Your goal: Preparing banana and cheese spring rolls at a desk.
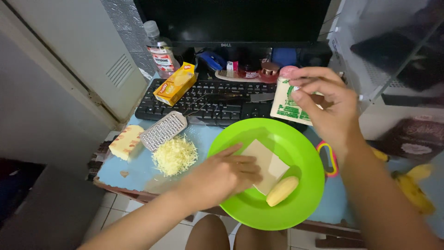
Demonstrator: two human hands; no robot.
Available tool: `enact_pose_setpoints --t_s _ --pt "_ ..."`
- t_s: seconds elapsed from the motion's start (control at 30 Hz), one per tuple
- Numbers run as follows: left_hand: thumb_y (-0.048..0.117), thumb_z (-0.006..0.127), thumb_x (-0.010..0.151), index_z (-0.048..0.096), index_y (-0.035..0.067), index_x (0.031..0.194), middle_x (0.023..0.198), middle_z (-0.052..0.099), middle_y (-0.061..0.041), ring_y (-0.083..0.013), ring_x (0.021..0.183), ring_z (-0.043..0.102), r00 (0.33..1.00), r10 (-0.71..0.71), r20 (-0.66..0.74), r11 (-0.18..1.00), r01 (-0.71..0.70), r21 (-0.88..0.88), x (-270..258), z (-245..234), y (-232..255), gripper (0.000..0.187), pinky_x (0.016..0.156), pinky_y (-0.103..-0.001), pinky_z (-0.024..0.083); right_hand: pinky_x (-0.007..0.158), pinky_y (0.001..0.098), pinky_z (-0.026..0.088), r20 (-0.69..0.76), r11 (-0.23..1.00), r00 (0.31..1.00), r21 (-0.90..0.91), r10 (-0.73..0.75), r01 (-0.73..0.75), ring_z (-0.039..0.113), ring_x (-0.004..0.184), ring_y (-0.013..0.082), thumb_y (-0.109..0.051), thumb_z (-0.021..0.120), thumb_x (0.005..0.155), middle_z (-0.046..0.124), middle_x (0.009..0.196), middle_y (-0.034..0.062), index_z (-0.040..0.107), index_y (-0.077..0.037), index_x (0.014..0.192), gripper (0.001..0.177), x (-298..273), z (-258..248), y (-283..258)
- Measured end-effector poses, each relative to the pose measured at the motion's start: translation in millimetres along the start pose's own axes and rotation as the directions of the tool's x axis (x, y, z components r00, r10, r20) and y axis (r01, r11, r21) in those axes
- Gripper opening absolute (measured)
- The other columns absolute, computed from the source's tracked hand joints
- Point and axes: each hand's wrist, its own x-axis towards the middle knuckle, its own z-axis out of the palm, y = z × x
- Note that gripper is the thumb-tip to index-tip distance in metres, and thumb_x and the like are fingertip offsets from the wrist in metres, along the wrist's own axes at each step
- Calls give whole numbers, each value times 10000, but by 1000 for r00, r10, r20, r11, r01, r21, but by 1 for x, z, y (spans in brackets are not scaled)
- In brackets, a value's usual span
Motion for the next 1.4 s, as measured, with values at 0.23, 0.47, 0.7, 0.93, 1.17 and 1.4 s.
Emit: enact_pose_setpoints --t_s 0.23,0.47,0.7,0.93,1.17,1.4 --pt "242 672 910 735 81 1152 1318 674 -106 -315 1342 529 997 -47 -57 993 40 -111 -3 -9 12 297 1160 -563 285 1037 292 590 3 998 998 21 66 -66 633 1266 170 -3 569 1067 577 1420 70 724 -17 1143 174 5 9 -24" --pt "184 743 870 750 122 998 1117 736 -20 -250 1197 642 970 -157 -186 980 130 -149 -20 -20 10 143 1212 -518 356 1031 316 550 -19 986 1000 -168 -9 5 621 1296 208 95 656 989 546 1448 100 643 -30 1264 302 1 4 -6" --pt "142 765 858 695 33 1039 1073 718 -142 -361 1068 658 790 -421 -446 907 358 -222 14 -35 -65 222 955 -439 515 1041 274 547 -179 998 984 -55 -16 6 603 1322 180 38 649 1009 493 1499 95 573 -32 1336 343 5 7 -14" --pt "144 786 801 664 17 1221 1182 673 -235 -401 1108 624 872 -385 -303 923 368 -114 78 -1 -150 456 939 -459 499 1002 294 590 -178 994 983 -110 -33 13 608 1288 182 32 680 1020 513 1481 102 637 -21 1237 227 3 5 0" --pt "120 724 838 695 102 1175 1117 700 -144 -331 1122 635 914 -390 -114 897 405 177 80 4 -163 339 925 -534 484 985 292 589 -188 984 982 -175 10 -44 635 1269 185 22 672 1031 560 1426 95 647 -17 1218 193 1 7 -4" --pt "46 627 844 652 3 1126 1312 569 -274 -418 1115 627 784 -519 -341 780 597 185 19 -38 -127 286 949 -495 513 1080 355 582 -99 919 973 -361 -207 159 659 1245 215 5 676 1037 609 1361 127 623 -30 1286 257 -3 8 -28"
